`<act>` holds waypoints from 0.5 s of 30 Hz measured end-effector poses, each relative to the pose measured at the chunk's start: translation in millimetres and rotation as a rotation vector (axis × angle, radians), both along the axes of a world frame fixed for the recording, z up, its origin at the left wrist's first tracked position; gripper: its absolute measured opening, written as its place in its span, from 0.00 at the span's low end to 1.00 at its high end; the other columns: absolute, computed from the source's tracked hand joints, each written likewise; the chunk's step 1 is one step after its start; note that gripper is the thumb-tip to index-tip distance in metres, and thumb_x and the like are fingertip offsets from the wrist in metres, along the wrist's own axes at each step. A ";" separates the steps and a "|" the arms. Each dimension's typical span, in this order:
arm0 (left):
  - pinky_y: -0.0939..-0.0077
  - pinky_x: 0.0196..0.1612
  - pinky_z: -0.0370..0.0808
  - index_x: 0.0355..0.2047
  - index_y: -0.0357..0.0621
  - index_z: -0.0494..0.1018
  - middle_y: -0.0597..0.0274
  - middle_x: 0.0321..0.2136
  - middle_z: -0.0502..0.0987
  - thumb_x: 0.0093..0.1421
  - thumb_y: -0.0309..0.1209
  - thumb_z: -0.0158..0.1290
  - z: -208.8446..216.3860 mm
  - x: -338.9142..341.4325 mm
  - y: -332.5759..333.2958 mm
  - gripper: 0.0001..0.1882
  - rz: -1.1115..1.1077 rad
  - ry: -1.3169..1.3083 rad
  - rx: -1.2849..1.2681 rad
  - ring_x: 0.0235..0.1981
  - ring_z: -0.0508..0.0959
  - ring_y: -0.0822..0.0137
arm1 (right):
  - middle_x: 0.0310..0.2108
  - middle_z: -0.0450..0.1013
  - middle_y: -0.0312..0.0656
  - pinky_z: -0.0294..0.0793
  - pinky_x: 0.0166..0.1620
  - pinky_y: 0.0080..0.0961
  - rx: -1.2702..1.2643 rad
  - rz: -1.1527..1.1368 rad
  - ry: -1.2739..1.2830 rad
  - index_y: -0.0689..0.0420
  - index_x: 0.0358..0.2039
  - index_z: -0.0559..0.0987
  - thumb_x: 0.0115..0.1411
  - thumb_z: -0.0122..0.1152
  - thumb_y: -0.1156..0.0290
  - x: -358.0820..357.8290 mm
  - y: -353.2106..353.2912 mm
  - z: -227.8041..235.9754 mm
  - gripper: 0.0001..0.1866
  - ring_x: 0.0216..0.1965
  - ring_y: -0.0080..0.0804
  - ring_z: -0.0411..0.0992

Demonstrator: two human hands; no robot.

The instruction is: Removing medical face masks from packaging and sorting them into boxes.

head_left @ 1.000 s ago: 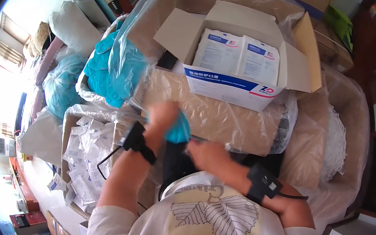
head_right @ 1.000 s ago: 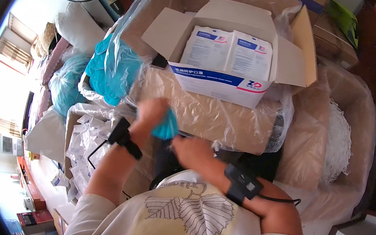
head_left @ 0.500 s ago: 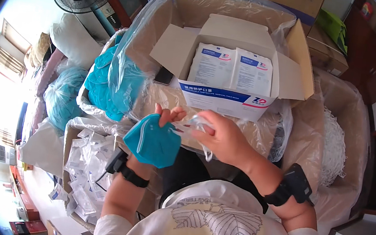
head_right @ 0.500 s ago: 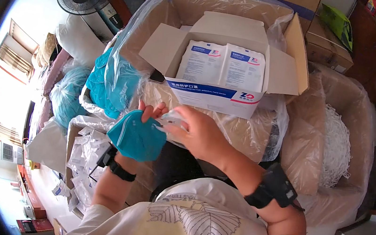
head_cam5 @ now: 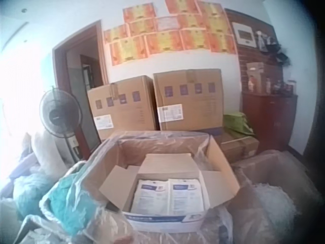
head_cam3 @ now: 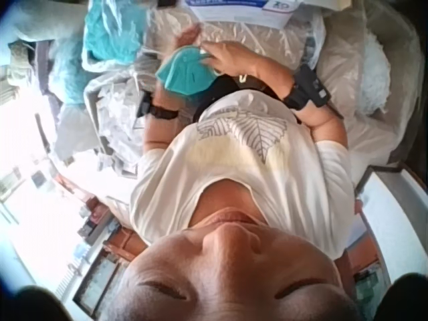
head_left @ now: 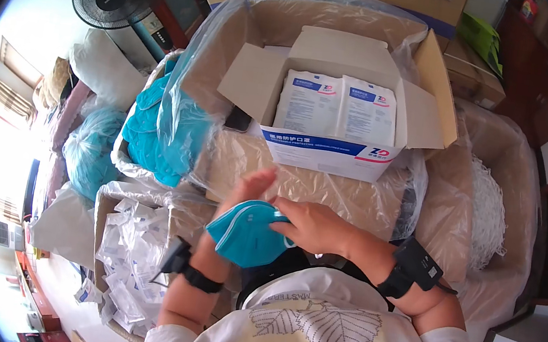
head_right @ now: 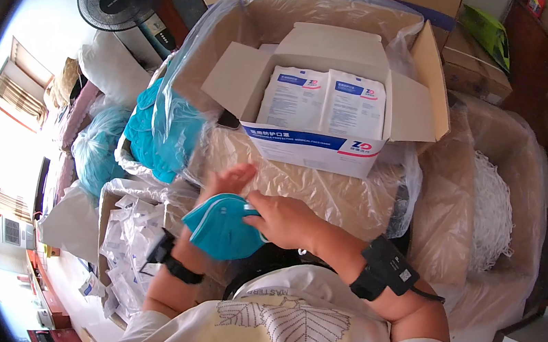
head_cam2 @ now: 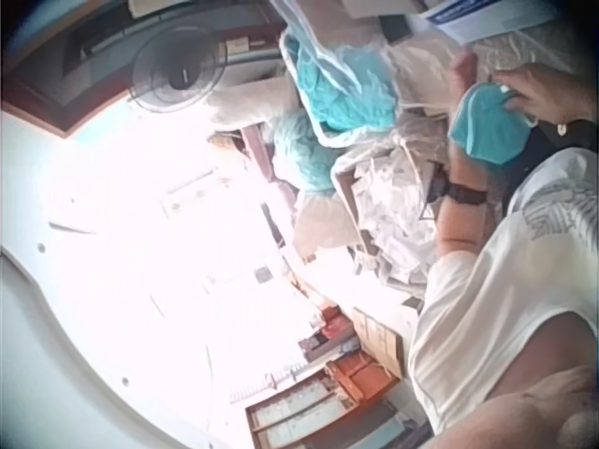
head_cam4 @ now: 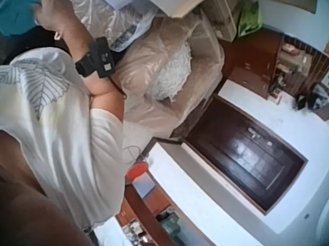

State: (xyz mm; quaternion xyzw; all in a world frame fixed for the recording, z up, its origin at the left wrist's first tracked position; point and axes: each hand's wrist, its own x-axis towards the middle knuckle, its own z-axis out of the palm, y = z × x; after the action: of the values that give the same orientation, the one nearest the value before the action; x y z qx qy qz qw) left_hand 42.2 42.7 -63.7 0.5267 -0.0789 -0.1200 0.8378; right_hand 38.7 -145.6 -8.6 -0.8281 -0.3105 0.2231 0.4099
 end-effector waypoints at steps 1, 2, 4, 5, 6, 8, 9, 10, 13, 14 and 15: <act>0.61 0.61 0.50 0.40 0.46 0.70 0.51 0.57 0.58 0.61 0.53 0.34 28.1 5.6 13.3 0.26 -0.013 0.066 -0.026 0.60 0.55 0.59 | 0.32 0.72 0.53 0.68 0.38 0.41 -0.022 -0.024 -0.031 0.59 0.43 0.66 0.56 0.52 0.62 0.4 -8.2 -0.8 0.19 0.36 0.52 0.70; 0.61 0.60 0.52 0.43 0.44 0.70 0.52 0.56 0.60 0.61 0.52 0.36 50.2 7.0 19.2 0.26 -0.014 0.136 -0.050 0.59 0.56 0.60 | 0.30 0.72 0.53 0.68 0.38 0.41 -0.043 -0.037 -0.059 0.60 0.43 0.66 0.56 0.51 0.62 0.2 -13.0 -4.5 0.18 0.35 0.53 0.70; 0.66 0.56 0.58 0.41 0.44 0.71 0.51 0.50 0.66 0.60 0.46 0.42 76.2 4.9 11.2 0.20 -0.146 -0.225 0.663 0.54 0.64 0.58 | 0.29 0.72 0.54 0.67 0.38 0.42 -0.043 -0.054 -0.074 0.60 0.43 0.66 0.57 0.50 0.61 -0.1 -13.4 -9.6 0.18 0.35 0.53 0.70; 0.68 0.54 0.61 0.41 0.43 0.71 0.51 0.47 0.70 0.59 0.43 0.45 84.5 3.7 7.3 0.18 -0.207 -0.407 1.020 0.52 0.67 0.57 | 0.30 0.72 0.54 0.67 0.38 0.41 -0.019 -0.055 -0.062 0.61 0.42 0.66 0.57 0.50 0.61 -0.5 -11.0 -11.2 0.18 0.35 0.53 0.70; 0.65 0.48 0.67 0.39 0.41 0.70 0.54 0.39 0.74 0.56 0.36 0.49 87.5 3.7 -2.6 0.14 -0.265 -0.744 1.332 0.45 0.71 0.55 | 0.30 0.71 0.55 0.67 0.38 0.41 0.006 -0.056 -0.054 0.61 0.42 0.66 0.57 0.50 0.61 -0.4 -9.3 -12.8 0.18 0.35 0.53 0.70; 0.65 0.40 0.70 0.35 0.42 0.70 0.55 0.33 0.73 0.56 0.35 0.48 80.9 0.2 -14.6 0.11 -0.251 -0.598 1.401 0.39 0.72 0.54 | 0.31 0.71 0.57 0.68 0.37 0.42 0.021 -0.086 0.029 0.63 0.40 0.65 0.57 0.49 0.62 -3.4 -8.9 -22.3 0.17 0.35 0.54 0.70; 0.65 0.37 0.71 0.32 0.42 0.71 0.56 0.29 0.73 0.56 0.35 0.48 74.2 -1.7 -16.9 0.10 -0.249 -0.524 1.431 0.36 0.73 0.53 | 0.31 0.71 0.57 0.68 0.37 0.43 0.028 -0.105 0.075 0.64 0.39 0.65 0.58 0.48 0.63 -5.9 -10.5 -26.0 0.17 0.35 0.55 0.70; 0.63 0.31 0.71 0.27 0.42 0.70 0.58 0.25 0.71 0.56 0.34 0.48 61.2 -4.3 -15.5 0.08 -0.207 -0.668 1.395 0.29 0.73 0.55 | 0.31 0.71 0.57 0.68 0.36 0.41 0.019 -0.056 0.097 0.64 0.39 0.65 0.58 0.48 0.63 -7.8 -12.1 -27.9 0.16 0.35 0.54 0.70; 0.64 0.31 0.71 0.28 0.43 0.70 0.59 0.26 0.72 0.56 0.34 0.48 52.1 -3.2 -14.1 0.08 -0.334 -0.754 1.360 0.31 0.74 0.56 | 0.30 0.72 0.54 0.69 0.36 0.37 -0.010 0.088 0.251 0.65 0.37 0.66 0.58 0.47 0.64 -12.0 -17.8 -29.4 0.15 0.33 0.49 0.71; 0.65 0.31 0.71 0.27 0.43 0.71 0.59 0.26 0.72 0.56 0.34 0.48 52.4 -1.0 -13.0 0.08 -0.356 -0.779 1.357 0.31 0.74 0.56 | 0.30 0.72 0.52 0.69 0.36 0.36 -0.019 0.139 0.357 0.65 0.36 0.67 0.58 0.47 0.65 -8.1 -20.9 -27.0 0.14 0.32 0.46 0.71; 0.65 0.31 0.71 0.27 0.43 0.71 0.59 0.26 0.72 0.56 0.33 0.47 55.7 4.3 -10.3 0.07 -0.375 -0.807 1.360 0.31 0.73 0.56 | 0.30 0.72 0.51 0.69 0.35 0.34 -0.024 0.192 0.455 0.64 0.35 0.67 0.58 0.47 0.65 -3.3 -22.4 -24.1 0.14 0.32 0.44 0.71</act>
State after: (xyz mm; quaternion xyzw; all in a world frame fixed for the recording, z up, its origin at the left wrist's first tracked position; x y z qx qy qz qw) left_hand 46.5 32.4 -8.0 0.9012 -0.3717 -0.0810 0.2077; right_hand 35.4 -168.0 -32.7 -0.7281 -0.2845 0.4456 0.4363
